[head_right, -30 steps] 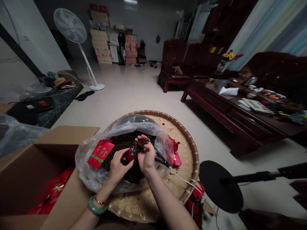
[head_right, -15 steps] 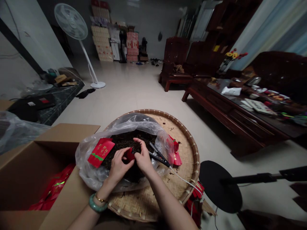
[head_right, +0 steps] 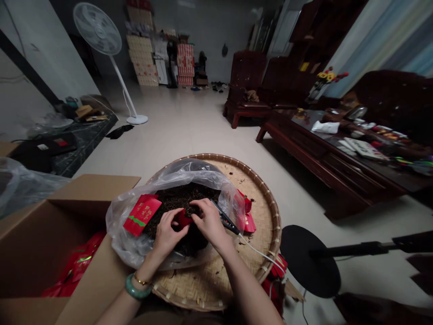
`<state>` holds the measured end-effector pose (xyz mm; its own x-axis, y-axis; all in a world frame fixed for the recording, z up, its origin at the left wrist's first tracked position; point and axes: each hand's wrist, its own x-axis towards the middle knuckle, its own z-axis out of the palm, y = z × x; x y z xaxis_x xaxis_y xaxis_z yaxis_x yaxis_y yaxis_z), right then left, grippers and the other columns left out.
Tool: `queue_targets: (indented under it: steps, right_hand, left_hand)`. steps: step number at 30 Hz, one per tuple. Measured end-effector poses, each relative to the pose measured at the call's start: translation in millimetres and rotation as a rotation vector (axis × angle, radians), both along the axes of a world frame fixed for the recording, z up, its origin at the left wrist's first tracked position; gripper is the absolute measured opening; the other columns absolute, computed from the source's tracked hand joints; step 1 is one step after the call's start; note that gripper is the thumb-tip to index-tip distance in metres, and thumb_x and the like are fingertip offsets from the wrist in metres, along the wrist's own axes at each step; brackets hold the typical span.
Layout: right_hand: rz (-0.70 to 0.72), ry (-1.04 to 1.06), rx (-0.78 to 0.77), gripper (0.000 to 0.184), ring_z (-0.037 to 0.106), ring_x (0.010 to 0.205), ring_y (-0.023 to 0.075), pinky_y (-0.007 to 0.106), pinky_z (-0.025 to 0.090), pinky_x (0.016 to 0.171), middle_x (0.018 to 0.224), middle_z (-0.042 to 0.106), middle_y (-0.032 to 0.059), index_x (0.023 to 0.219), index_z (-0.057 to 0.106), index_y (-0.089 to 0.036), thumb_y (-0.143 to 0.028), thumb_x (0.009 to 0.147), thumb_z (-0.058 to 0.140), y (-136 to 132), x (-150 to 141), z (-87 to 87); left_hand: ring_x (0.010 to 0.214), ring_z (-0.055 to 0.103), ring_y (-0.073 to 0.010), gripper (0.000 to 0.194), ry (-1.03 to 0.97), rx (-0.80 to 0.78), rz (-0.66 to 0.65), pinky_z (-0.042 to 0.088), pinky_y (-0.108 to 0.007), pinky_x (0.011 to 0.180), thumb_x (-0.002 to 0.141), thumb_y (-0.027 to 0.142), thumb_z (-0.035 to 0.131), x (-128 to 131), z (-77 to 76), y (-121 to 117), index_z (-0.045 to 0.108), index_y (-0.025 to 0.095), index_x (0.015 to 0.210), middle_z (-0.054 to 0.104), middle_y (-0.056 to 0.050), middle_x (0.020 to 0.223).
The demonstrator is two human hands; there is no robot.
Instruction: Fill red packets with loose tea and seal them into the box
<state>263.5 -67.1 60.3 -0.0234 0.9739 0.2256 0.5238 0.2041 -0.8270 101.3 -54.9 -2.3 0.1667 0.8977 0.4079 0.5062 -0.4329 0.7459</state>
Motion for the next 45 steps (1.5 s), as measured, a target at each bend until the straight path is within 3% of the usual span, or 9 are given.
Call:
queue_targets:
  steps: [3,9,17,23,29,36,41,45]
  right_hand:
    - [0.018,-0.082,-0.029,0.036,0.053,0.072,0.0135,0.027,0.048,0.067,0.090,0.055,0.0030,0.102,0.066,-0.023,-0.005,0.072,0.058,0,3,4.4]
    - [0.158,-0.192,0.056,0.046,0.054,0.089,0.0174,0.033,0.047,0.082,0.095,0.052,0.0059,0.111,0.065,-0.024,0.002,0.077,0.047,-2,9,9.1]
    - [0.060,-0.265,0.043,0.032,0.054,0.081,0.0169,0.031,0.047,0.073,0.090,0.051,0.0038,0.094,0.066,-0.021,0.001,0.072,0.056,5,2,5.3]
    - [0.065,-0.259,0.097,0.035,0.055,0.088,0.0202,0.034,0.046,0.079,0.091,0.059,0.0059,0.096,0.063,-0.018,0.005,0.072,0.050,5,2,12.4]
    - [0.121,-0.316,0.130,0.035,0.051,0.080,0.0186,0.031,0.045,0.069,0.084,0.054,0.0055,0.087,0.071,-0.023,0.002,0.078,0.049,4,-2,4.8]
    - [0.160,-0.126,0.174,0.048,0.057,0.092,0.0195,0.035,0.047,0.082,0.098,0.064,0.0058,0.114,0.061,-0.025,0.002,0.075,0.048,3,-3,11.7]
    - [0.135,-0.067,0.201,0.044,0.059,0.091,0.0192,0.035,0.049,0.081,0.100,0.067,0.0053,0.113,0.061,-0.025,-0.002,0.078,0.048,0,-4,15.2]
    - [0.105,-0.093,0.218,0.029,0.061,0.085,0.0208,0.036,0.050,0.077,0.092,0.068,0.0068,0.102,0.066,-0.022,-0.009,0.079,0.055,-1,-6,16.5]
  left_hand:
    - [0.092,0.055,-0.0218,0.044,0.004,-0.010,-0.010,0.056,-0.028,0.060,0.067,0.012,0.065,-1,0.3,-1,0.056,0.020,0.109,0.061,-0.007,0.102]
    - [0.091,0.055,-0.0220,0.042,0.016,-0.011,-0.012,0.055,-0.029,0.060,0.068,0.012,0.065,-1,2.0,-1,0.056,0.020,0.108,0.060,-0.007,0.100]
    - [0.092,0.055,-0.0221,0.041,0.018,-0.002,-0.028,0.055,-0.028,0.061,0.069,0.015,0.065,-1,1.2,-1,0.056,0.020,0.109,0.060,-0.007,0.101]
    - [0.091,0.055,-0.0214,0.042,0.012,-0.010,-0.033,0.054,-0.028,0.061,0.069,0.015,0.065,-2,1.9,1,0.055,0.020,0.109,0.059,-0.007,0.100]
    - [0.091,0.056,-0.0218,0.042,-0.012,-0.018,-0.032,0.055,-0.028,0.060,0.068,0.015,0.065,-1,2.7,1,0.056,0.021,0.109,0.060,-0.007,0.100]
    - [0.094,0.056,-0.0226,0.045,-0.038,-0.034,-0.032,0.056,-0.030,0.061,0.069,0.018,0.066,-4,-3.3,2,0.053,0.021,0.112,0.057,-0.008,0.104]
    - [0.093,0.057,-0.0215,0.045,-0.044,-0.030,-0.027,0.056,-0.028,0.062,0.069,0.019,0.067,-3,-0.4,0,0.053,0.020,0.113,0.058,-0.008,0.104]
    - [0.093,0.057,-0.0210,0.046,-0.063,-0.034,-0.027,0.057,-0.028,0.063,0.069,0.017,0.066,-3,3.2,-1,0.053,0.020,0.113,0.058,-0.007,0.105]
